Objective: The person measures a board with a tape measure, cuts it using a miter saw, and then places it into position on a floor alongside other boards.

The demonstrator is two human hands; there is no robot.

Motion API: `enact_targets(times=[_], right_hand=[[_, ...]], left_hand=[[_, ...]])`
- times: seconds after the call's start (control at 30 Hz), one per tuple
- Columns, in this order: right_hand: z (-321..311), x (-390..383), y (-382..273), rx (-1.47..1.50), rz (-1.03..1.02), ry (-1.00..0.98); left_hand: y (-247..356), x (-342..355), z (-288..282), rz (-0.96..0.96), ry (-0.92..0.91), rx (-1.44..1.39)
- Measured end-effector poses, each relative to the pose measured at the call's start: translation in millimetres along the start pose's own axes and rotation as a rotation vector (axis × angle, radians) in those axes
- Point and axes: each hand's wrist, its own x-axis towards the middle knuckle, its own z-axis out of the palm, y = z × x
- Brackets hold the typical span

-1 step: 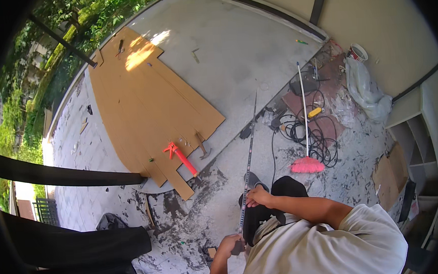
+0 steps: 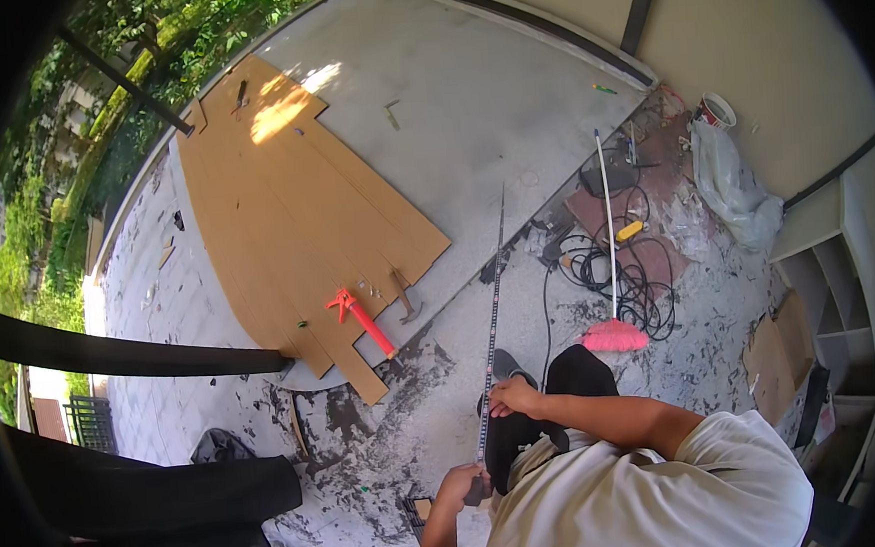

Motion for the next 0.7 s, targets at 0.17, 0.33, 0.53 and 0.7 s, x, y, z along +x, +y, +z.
enact_targets(times=[0.17,0.33,0.53,0.7], right_hand=[[-4.2,55.7,-69.2,-0.015,-0.068,0.062],[-18.7,103.3,-150.9,0.040,-0.144,0.192],[-98.7,242.9,-266.8,0.015,-0.258,0.236],[-135.8,367.4,-398.0,-0.059,-0.261,0.238]], left_hand=[[136.4,78.0,39.6,0.046,0.067,-0.099],[230.6,145.0,71.0,0.160,0.101,-0.247],[268.8,193.3,101.5,0.379,0.159,-0.191],[148.5,194.6,148.6,0.517,0.580,0.341]])
